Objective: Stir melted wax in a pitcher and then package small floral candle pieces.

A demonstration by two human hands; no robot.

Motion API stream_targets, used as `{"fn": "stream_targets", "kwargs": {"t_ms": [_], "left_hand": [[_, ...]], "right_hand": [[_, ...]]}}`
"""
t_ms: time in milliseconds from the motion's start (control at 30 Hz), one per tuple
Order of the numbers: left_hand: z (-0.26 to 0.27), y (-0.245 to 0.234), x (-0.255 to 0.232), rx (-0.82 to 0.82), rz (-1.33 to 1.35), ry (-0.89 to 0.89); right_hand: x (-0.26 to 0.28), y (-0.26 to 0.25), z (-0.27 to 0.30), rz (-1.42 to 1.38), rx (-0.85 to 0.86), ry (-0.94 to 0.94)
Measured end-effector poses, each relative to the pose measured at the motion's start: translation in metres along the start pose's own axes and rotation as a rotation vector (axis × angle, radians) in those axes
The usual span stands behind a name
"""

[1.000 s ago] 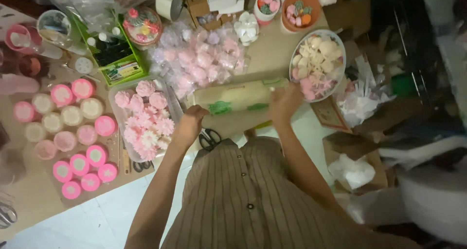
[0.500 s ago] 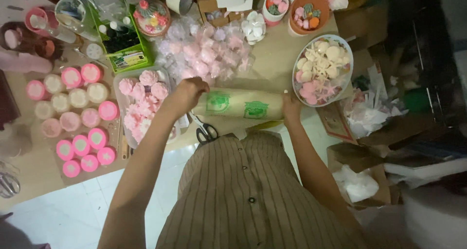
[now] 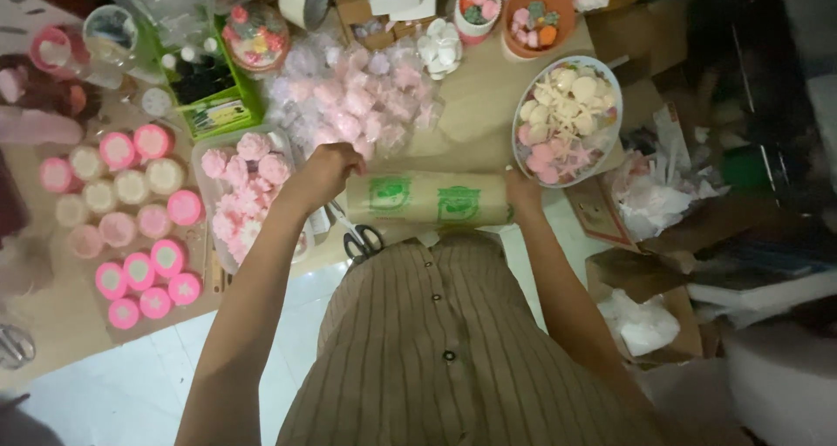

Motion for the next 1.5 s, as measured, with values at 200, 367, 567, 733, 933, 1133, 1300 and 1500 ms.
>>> {"fn": "stream_targets", "kwargs": {"t_ms": [200, 367, 567, 733, 933, 1133, 1300, 1500], "left_hand": [[-0.01, 0.01, 0.005, 0.071, -0.044, -0.001], [0.001, 0.002, -0.006, 0.085, -0.071, -0.092], [0.041, 0.01, -0.035, 0.022, -0.003, -0.147], [0.073, 0.017, -0.046, -0.03, 0.04, -0.21], [0.095, 0.02, -0.054, -0.121, 0.02, -0.235], [0.1, 0.019, -0.06, -0.185, 0.082, -0.286], [0.094, 0.01, -0.065, -0.233, 0.088, -0.308], [0.095, 0.012, -0.057, -0.227, 0.085, -0.273]], "right_hand": [[-0.012, 0.0, 0.033, -0.145, 0.023, 0.356], [-0.051, -0.01, 0.024, 0.047, 0.031, 0.307], [-0.019, -0.014, 0.04, 0.183, 0.162, 0.165], [0.105, 0.038, 0.064, 0.888, 0.084, -0.308], [0.149, 0.215, 0.083, 0.774, 0.692, -0.593], [0.151, 0.31, 0.095, 1.013, 0.641, -1.059], [0.121, 0.335, 0.08, 1.164, 0.572, -1.166], [0.198, 0.293, 0.105, 0.793, 0.557, -1.377]]}}
Point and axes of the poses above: each hand's wrist, its own z-axis away from the middle knuckle, its own y-axis out of the palm, x = y × z, the point moved 9 cm from there along -z, towards the middle knuckle, and after that the axes turned 2 degrees about z, right-handed, at the moved point
